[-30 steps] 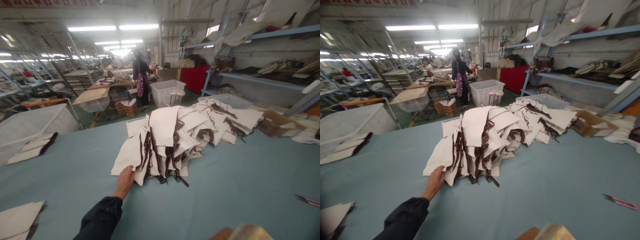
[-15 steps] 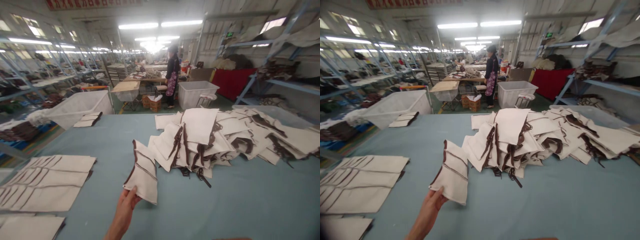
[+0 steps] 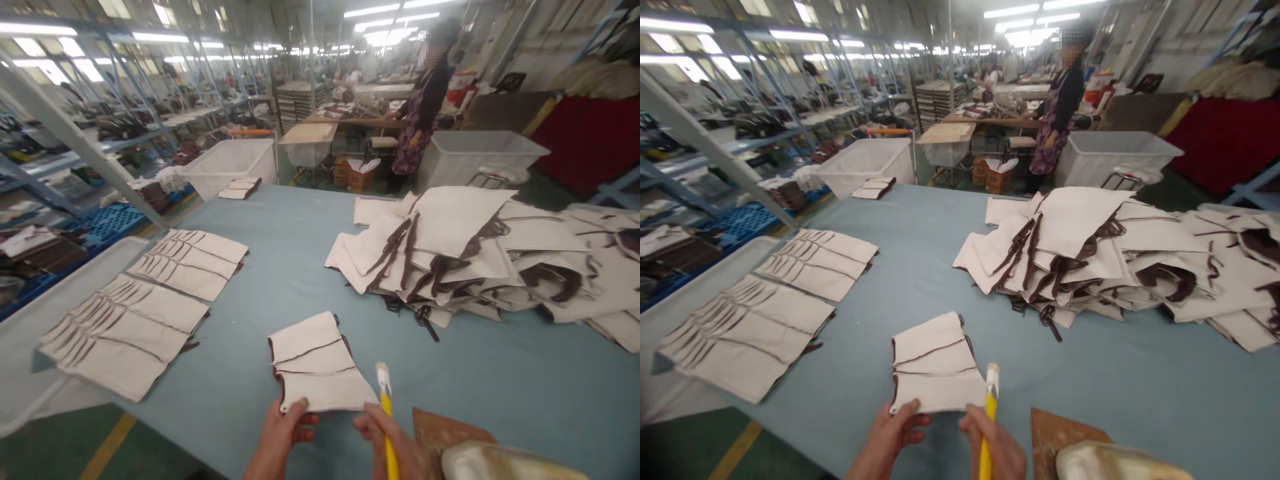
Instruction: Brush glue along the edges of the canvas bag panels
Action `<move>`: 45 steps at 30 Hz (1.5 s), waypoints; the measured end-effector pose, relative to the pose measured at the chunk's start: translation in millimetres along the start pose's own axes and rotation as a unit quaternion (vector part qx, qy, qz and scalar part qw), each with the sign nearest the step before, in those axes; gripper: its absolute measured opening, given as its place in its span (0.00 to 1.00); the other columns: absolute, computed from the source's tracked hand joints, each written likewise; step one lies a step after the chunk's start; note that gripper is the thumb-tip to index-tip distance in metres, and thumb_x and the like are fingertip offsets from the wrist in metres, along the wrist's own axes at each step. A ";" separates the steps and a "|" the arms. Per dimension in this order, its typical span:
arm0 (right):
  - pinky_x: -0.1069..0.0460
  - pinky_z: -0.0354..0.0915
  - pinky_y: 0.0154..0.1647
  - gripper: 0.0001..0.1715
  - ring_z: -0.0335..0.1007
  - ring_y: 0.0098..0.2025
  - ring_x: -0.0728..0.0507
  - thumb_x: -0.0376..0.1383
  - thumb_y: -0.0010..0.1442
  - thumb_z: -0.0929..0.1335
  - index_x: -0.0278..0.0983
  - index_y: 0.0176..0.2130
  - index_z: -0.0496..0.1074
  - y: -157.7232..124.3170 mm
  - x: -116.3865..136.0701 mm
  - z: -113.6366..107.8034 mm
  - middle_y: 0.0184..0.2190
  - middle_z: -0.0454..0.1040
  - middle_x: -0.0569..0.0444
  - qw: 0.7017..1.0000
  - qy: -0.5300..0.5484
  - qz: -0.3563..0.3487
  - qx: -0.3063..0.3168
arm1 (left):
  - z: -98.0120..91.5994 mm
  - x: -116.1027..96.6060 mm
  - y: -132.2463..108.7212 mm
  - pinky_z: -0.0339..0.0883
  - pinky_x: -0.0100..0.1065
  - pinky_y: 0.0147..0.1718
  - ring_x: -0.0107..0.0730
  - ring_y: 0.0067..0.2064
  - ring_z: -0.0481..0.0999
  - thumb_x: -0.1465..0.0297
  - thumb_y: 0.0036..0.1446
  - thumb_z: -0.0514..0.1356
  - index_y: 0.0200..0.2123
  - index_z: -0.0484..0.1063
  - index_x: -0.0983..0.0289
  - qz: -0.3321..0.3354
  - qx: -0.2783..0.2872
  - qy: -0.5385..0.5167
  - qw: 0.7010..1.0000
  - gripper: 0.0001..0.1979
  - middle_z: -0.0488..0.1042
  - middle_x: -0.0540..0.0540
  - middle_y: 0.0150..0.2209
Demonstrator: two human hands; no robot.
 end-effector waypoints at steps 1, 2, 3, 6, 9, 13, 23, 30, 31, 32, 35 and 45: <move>0.49 0.77 0.38 0.14 0.83 0.36 0.41 0.40 0.73 0.64 0.42 0.50 0.77 3.1 2.1 0.9 0.37 0.84 0.51 0.997 -0.031 -0.077 0.010 | 5.5 -3.1 -9.4 0.71 0.30 0.23 0.36 0.29 0.80 0.57 0.43 0.74 0.39 0.78 0.68 0.015 0.015 0.017 1.000 0.25 0.82 0.59 0.32; 0.47 0.77 0.42 0.14 0.83 0.43 0.39 0.38 0.73 0.64 0.42 0.52 0.76 6.2 3.8 1.4 0.42 0.84 0.49 0.988 -0.055 -0.139 0.022 | 10.3 -6.5 -18.3 0.69 0.28 0.22 0.33 0.27 0.78 0.56 0.44 0.74 0.38 0.78 0.68 0.031 0.032 0.035 0.998 0.24 0.81 0.58 0.29; 0.45 0.77 0.44 0.15 0.82 0.47 0.37 0.37 0.72 0.64 0.41 0.55 0.75 9.2 5.2 1.4 0.46 0.84 0.47 0.979 -0.075 -0.186 0.036 | 14.4 -10.0 -26.5 0.67 0.27 0.20 0.31 0.25 0.76 0.55 0.45 0.73 0.37 0.77 0.69 0.043 0.051 0.049 0.997 0.24 0.80 0.57 0.27; 0.44 0.77 0.43 0.17 0.81 0.47 0.36 0.41 0.70 0.67 0.38 0.55 0.73 14.8 9.0 -1.2 0.48 0.83 0.44 0.958 -0.106 -0.258 0.073 | 22.2 -19.3 -47.8 0.63 0.26 0.19 0.26 0.22 0.70 0.52 0.49 0.70 0.34 0.75 0.67 0.049 0.114 0.063 0.990 0.23 0.77 0.53 0.23; 0.47 0.76 0.37 0.11 0.81 0.40 0.39 0.36 0.72 0.65 0.39 0.51 0.74 14.5 14.3 -7.2 0.43 0.84 0.46 0.947 -0.107 -0.289 0.087 | 22.0 -26.5 -64.3 0.62 0.27 0.20 0.26 0.21 0.69 0.49 0.51 0.68 0.35 0.73 0.66 0.054 0.171 0.099 0.979 0.25 0.75 0.51 0.22; 0.52 0.74 0.34 0.12 0.81 0.37 0.43 0.30 0.72 0.63 0.38 0.50 0.72 10.1 20.8 -19.6 0.37 0.82 0.49 0.955 -0.075 -0.277 0.073 | 3.5 -33.0 -78.9 0.66 0.29 0.24 0.29 0.24 0.71 0.51 0.57 0.65 0.29 0.72 0.64 0.143 0.192 0.227 0.944 0.20 0.72 0.49 0.21; 0.53 0.76 0.34 0.06 0.82 0.33 0.44 0.34 0.71 0.66 0.37 0.46 0.74 -20.8 25.4 -40.6 0.34 0.82 0.50 0.954 -0.154 -0.257 0.001 | -21.8 -37.1 -69.1 0.76 0.38 0.46 0.39 0.45 0.82 0.73 0.60 0.63 0.47 0.75 0.58 0.550 0.089 0.330 0.762 0.12 0.81 0.55 0.43; 0.52 0.75 0.33 0.06 0.81 0.32 0.44 0.33 0.70 0.67 0.38 0.46 0.74 -36.6 43.2 -42.6 0.34 0.81 0.50 0.957 -0.157 -0.245 -0.019 | -18.3 -45.4 -68.7 0.74 0.42 0.49 0.41 0.49 0.78 0.76 0.58 0.63 0.50 0.72 0.59 0.622 0.069 0.323 0.710 0.16 0.79 0.57 0.46; 0.52 0.75 0.34 0.06 0.81 0.32 0.44 0.33 0.70 0.67 0.38 0.46 0.74 -39.4 43.6 -42.8 0.34 0.81 0.51 0.957 -0.159 -0.243 -0.023 | -17.1 -47.0 -68.9 0.74 0.41 0.49 0.41 0.49 0.78 0.77 0.59 0.62 0.49 0.73 0.59 0.625 0.087 0.324 0.705 0.15 0.79 0.57 0.45; 0.52 0.75 0.34 0.06 0.81 0.32 0.44 0.33 0.70 0.67 0.38 0.46 0.74 -42.1 43.7 -43.1 0.34 0.81 0.51 0.956 -0.162 -0.241 -0.027 | -15.6 -48.3 -69.3 0.74 0.40 0.47 0.40 0.47 0.78 0.77 0.59 0.62 0.47 0.73 0.59 0.625 0.109 0.324 0.702 0.13 0.79 0.56 0.44; 0.52 0.75 0.34 0.07 0.81 0.31 0.44 0.32 0.70 0.67 0.39 0.46 0.75 -47.9 44.9 -43.9 0.33 0.82 0.52 0.958 -0.161 -0.236 -0.025 | -11.2 -51.9 -73.8 0.73 0.34 0.38 0.36 0.38 0.77 0.77 0.60 0.60 0.38 0.73 0.60 0.610 0.171 0.322 0.704 0.06 0.78 0.52 0.35; 0.55 0.71 0.27 0.05 0.76 0.25 0.47 0.35 0.71 0.66 0.41 0.43 0.73 -34.2 91.2 -48.0 0.27 0.78 0.58 0.983 -0.088 -0.156 0.035 | -2.9 -97.6 -107.6 0.70 0.31 0.32 0.37 0.33 0.75 0.66 0.60 0.57 0.31 0.76 0.62 0.303 0.389 0.327 0.806 0.10 0.79 0.53 0.31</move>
Point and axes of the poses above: each hand's wrist, its own y-axis towards the middle knuckle, its own z-axis out of the palm, x = y × z, the point moved 1 cm from there along y, towards the middle knuckle
